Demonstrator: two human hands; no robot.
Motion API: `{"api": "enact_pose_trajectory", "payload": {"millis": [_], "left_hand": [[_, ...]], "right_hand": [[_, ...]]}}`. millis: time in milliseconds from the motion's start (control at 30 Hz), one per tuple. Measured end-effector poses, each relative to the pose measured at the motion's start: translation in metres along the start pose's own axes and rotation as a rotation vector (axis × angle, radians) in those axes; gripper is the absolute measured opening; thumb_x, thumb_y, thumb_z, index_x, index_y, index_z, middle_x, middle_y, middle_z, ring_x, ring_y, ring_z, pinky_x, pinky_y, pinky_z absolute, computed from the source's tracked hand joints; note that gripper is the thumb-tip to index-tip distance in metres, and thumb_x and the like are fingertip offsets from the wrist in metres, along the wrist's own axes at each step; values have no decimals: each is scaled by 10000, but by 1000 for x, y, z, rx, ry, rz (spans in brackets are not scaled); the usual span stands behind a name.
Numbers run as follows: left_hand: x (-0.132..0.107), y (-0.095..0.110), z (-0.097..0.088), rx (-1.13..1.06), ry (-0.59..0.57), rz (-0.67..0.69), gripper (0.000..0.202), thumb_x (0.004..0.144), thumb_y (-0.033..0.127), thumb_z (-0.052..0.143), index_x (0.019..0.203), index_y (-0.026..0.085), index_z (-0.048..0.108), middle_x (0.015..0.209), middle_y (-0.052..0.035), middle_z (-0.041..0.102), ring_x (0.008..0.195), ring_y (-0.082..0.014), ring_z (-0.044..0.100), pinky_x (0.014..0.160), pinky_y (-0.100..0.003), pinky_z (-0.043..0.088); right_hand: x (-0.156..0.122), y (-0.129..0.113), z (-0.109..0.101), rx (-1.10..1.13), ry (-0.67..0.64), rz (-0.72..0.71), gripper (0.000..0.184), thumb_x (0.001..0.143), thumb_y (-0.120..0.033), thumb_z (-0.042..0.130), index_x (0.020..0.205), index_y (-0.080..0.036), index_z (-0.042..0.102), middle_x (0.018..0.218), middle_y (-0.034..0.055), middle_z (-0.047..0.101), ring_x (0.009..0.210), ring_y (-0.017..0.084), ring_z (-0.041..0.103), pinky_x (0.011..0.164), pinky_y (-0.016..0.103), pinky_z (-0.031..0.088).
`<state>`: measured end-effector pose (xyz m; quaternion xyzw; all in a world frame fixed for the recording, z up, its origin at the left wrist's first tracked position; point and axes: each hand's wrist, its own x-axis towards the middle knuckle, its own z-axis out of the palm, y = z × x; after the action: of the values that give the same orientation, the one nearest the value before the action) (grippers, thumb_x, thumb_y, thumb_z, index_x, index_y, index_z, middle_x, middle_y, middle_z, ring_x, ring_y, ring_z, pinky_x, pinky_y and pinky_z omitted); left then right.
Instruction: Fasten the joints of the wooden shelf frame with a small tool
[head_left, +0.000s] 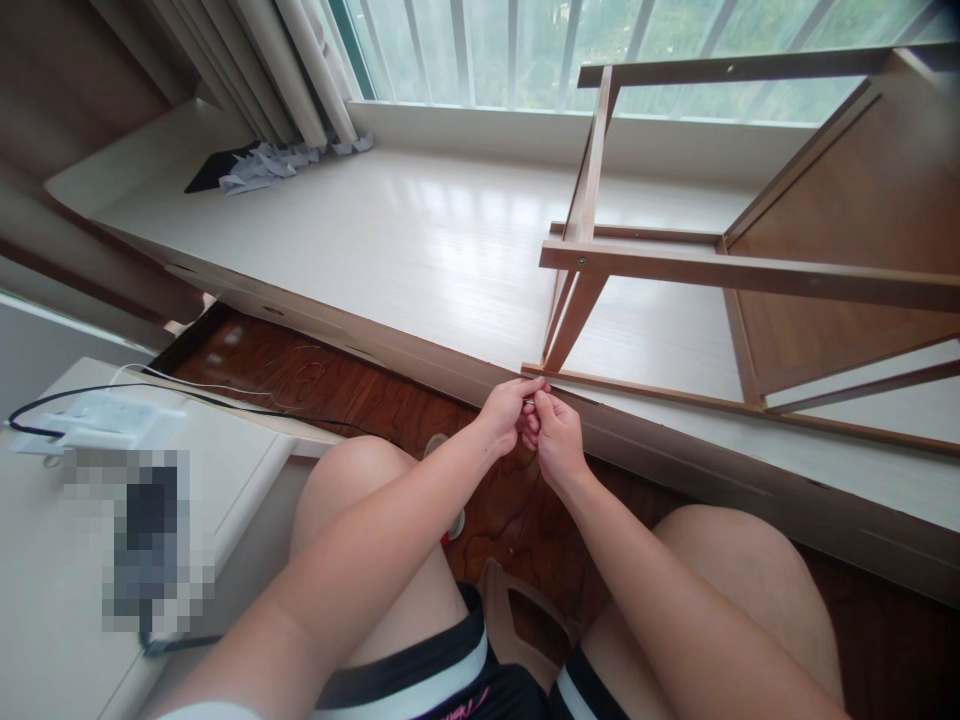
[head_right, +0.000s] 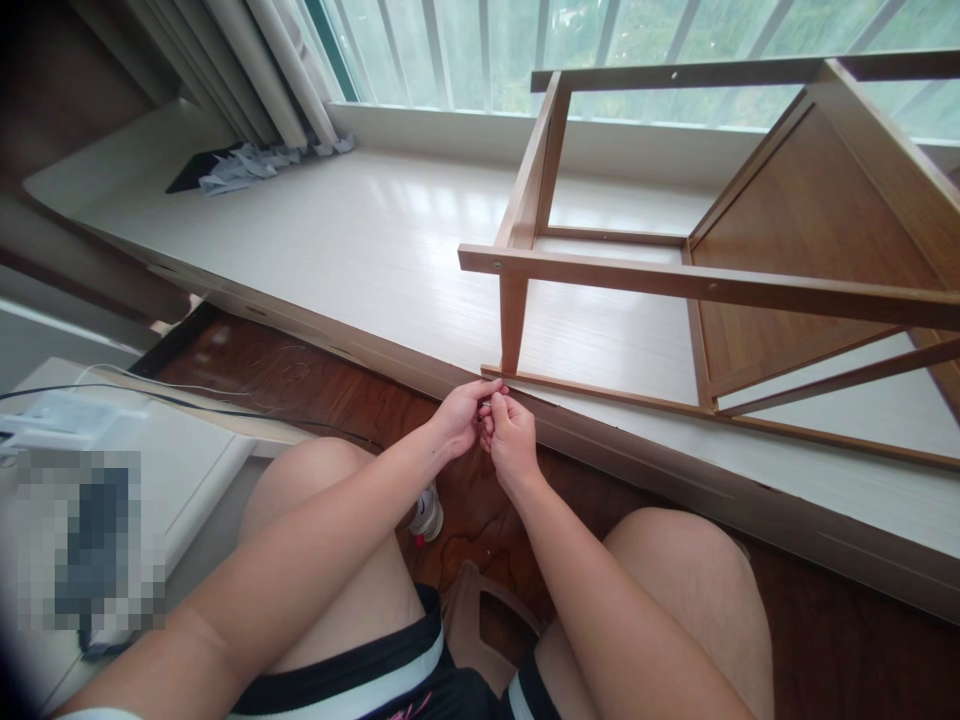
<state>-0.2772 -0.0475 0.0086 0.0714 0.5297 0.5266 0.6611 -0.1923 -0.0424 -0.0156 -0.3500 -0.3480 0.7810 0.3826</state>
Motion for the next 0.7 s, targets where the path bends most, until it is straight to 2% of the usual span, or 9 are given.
{"api": "enact_pose_trajectory", "payload": {"millis": [100, 200, 400, 567, 700], "left_hand": [[-2, 3, 0, 36, 25, -64, 264, 743, 420, 618, 765, 158, 590, 385, 73, 399, 286, -103, 407, 309, -213, 327], [-4, 4, -1, 35, 28, -60, 305, 730, 431, 642, 856, 155, 618, 419, 65, 446, 308, -98, 435, 314, -201, 334], [-5, 4, -5, -4, -49, -64, 353, 741, 398, 659, 983, 142, 634, 474, 59, 476, 343, -80, 462, 341, -184, 347], [-7, 0, -4, -7, -126, -64, 251, 762, 344, 661, 887, 128, 636, 490, 35, 502, 365, -67, 474, 385, -172, 355], [-8, -8, -3, -17, -177, -61, 208, 771, 311, 657, 857, 123, 631, 503, 21, 511, 398, -72, 485, 418, -178, 367]], "right_hand": [[-2, 0, 4, 158, -41, 59, 321, 833, -453, 593, 681, -182, 513, 471, -91, 346, 354, 39, 248, 300, 150, 227], [-5, -5, 5, 307, -111, 132, 283, 856, -389, 583, 686, -178, 501, 507, -86, 322, 390, 45, 235, 320, 141, 254], [-11, -12, -1, 491, -266, 272, 238, 912, -321, 501, 713, -192, 479, 574, -65, 289, 459, 77, 270, 361, 139, 300], [-22, -14, -12, 488, -306, 303, 245, 929, -338, 465, 727, -200, 470, 589, -54, 303, 490, 90, 279, 387, 152, 297], [-30, -14, -23, 330, -305, 279, 261, 930, -395, 440, 743, -213, 455, 585, -50, 352, 482, 96, 291, 393, 176, 276]]}}
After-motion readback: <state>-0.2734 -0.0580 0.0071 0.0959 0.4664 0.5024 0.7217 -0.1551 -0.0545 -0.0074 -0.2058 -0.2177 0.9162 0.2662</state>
